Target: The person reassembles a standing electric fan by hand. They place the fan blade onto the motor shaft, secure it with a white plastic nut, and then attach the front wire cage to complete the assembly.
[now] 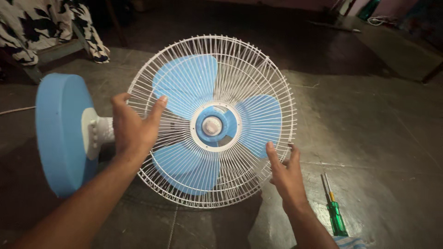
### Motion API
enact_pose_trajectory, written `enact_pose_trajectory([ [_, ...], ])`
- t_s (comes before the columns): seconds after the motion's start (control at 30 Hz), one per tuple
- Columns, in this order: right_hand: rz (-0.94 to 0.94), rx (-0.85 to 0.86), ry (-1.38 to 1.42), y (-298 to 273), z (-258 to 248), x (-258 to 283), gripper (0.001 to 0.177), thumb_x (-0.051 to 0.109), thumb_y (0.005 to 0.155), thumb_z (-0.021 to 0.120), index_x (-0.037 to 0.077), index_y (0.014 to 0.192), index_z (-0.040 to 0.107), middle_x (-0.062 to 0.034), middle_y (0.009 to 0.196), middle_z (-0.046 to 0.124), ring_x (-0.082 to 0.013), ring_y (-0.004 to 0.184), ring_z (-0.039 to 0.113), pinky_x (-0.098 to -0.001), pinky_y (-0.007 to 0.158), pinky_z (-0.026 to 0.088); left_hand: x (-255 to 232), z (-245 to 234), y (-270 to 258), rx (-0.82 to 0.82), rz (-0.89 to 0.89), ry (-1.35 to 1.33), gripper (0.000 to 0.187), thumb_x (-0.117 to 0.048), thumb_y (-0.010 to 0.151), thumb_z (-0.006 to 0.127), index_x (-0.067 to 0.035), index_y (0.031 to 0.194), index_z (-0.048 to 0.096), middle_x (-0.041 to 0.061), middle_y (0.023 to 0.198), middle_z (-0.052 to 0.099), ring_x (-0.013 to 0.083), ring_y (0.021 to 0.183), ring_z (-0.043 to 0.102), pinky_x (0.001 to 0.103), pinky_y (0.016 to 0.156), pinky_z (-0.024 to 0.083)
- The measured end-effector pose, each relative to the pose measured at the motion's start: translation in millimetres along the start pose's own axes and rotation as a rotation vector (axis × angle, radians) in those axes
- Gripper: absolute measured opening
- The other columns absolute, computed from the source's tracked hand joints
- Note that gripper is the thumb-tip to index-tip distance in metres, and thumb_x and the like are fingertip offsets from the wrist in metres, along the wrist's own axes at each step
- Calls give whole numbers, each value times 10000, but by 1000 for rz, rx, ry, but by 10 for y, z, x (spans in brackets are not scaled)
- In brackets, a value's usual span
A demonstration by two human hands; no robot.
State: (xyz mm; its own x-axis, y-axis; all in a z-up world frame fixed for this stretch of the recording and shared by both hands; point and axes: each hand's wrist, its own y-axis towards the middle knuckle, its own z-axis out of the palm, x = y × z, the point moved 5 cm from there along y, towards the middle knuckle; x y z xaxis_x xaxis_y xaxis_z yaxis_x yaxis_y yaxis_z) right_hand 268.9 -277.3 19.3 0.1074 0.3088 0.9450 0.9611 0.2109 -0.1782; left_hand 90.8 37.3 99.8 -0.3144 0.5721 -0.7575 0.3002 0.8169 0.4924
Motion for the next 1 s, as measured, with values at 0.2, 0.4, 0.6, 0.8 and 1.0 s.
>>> enact_pose_trajectory([
  [0.2, -77, 1, -46, 26, -18, 111, 988, 655, 795, 609, 232, 1605, 235, -233, 1335, 584, -349, 1202, 640, -518, 774, 618, -38, -71, -117, -76, 71, -16, 876, -467, 928, 809, 134, 1393, 375, 339, 1371, 507, 433, 1299, 521, 485, 1106, 399],
  [0.4, -177, 0, -39, 45, -8, 103, 955, 614, 842, 637, 167, 1603, 272, -253, 1414, 555, -376, 1300, 578, -533, 983, 517, -29, -65, -107, -82, 45, 134, 997, -505, 922, 825, 187, 1444, 334, 388, 1392, 443, 512, 1311, 436, 544, 1096, 350],
  [0.6, -165, 6, 31, 10, 28, 115, 986, 558, 823, 686, 124, 1595, 252, -250, 1446, 539, -368, 1349, 535, -543, 1091, 441, -12, -124, -23, -7, -145, 130, 990, -548, 853, 804, 121, 1441, 371, 338, 1397, 456, 468, 1302, 479, 534, 1081, 398],
  [0.8, -269, -53, -20, 15, -62, 207, 995, 560, 815, 698, 101, 1592, 280, -260, 1457, 544, -379, 1347, 521, -531, 1055, 462, -33, -143, -41, 3, -159, 72, 979, -555, 856, 802, 120, 1424, 378, 331, 1383, 457, 465, 1285, 484, 523, 1065, 403],
  [1.0, -167, -29, -33, 167, -23, 79, 979, 584, 880, 651, 109, 1622, 225, -313, 1472, 447, -380, 1351, 500, -517, 1076, 437, -55, -76, -93, 34, -175, 108, 1006, -566, 836, 799, 118, 1424, 352, 330, 1385, 427, 471, 1296, 458, 522, 1073, 394],
])
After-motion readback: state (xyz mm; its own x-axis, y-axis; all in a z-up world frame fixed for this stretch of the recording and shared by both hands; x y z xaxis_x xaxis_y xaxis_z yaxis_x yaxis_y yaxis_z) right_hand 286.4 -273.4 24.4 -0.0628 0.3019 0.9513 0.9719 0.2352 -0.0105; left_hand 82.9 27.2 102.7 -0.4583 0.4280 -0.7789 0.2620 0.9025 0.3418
